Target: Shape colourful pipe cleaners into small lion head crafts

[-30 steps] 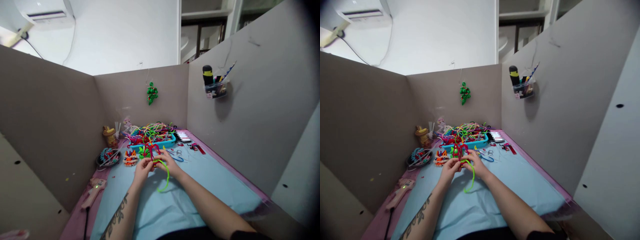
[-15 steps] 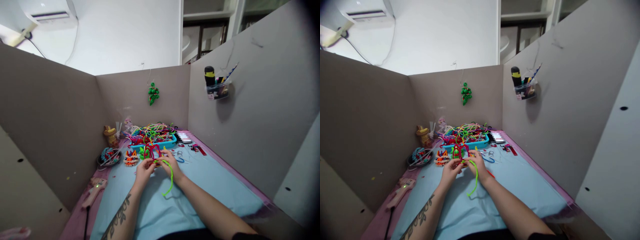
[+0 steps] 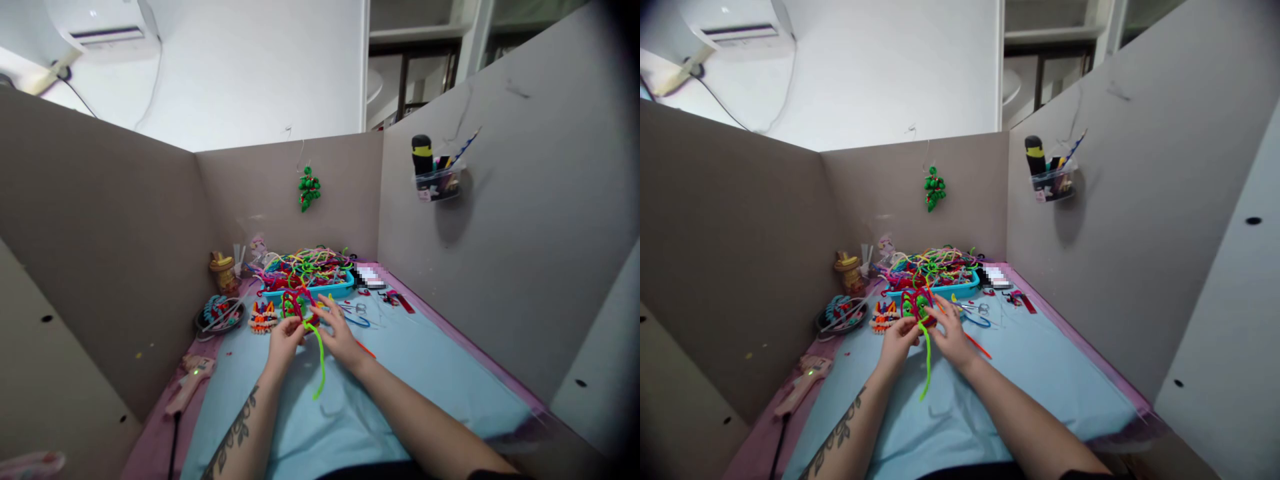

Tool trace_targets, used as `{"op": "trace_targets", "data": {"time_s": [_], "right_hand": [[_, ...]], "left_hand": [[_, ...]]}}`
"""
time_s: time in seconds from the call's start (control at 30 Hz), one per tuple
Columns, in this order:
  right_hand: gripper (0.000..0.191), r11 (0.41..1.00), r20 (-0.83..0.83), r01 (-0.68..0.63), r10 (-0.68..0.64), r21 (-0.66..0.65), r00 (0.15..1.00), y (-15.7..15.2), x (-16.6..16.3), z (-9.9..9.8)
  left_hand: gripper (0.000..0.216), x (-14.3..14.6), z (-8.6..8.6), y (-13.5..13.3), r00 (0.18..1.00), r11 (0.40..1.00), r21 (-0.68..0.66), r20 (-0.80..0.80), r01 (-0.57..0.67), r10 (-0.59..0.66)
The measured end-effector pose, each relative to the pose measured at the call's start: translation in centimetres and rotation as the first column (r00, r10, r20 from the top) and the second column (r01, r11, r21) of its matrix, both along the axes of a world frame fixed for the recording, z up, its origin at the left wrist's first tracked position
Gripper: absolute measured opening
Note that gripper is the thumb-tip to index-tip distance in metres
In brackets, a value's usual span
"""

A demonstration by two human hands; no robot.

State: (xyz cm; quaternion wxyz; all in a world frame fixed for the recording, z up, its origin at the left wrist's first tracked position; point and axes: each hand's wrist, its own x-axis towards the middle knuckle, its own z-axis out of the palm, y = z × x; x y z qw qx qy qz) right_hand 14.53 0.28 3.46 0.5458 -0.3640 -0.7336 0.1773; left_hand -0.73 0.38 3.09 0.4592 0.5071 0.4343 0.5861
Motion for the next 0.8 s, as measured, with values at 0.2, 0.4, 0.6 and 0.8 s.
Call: {"op": "trace_targets", "data": {"time_s": [0.2,0.4,0.6,0.8], "right_hand": [[0.012,0.992,-0.077,0.031,-0.040,-0.118,0.996,1.4,1.5,-0.4],[0.008,0.952,-0.096,-0.053,0.025,-0.301,0.995,1.5,0.9,-0.5],[0.016,0.905,-0.176,-0.154,0.090,-0.397,0.980,1.3,0.5,-0.4],[0.015,0.911,-0.200,-0.165,0.094,-0.379,0.975,0.8,0.1,-0.3]], "left_hand": [[0.031,-0.5,0.2,0.1,0.989,0.992,0.006,-0.087,0.124,-0.123],[0.026,0.0,0.2,-0.5,0.970,0.991,0.021,-0.211,0.129,-0.122],[0.022,0.1,-0.5,-0.4,0.966,0.982,0.114,-0.228,0.153,-0.124],[0.018,0.0,-0.9,-0.4,0.952,0.976,0.174,-0.296,0.134,-0.078]]}}
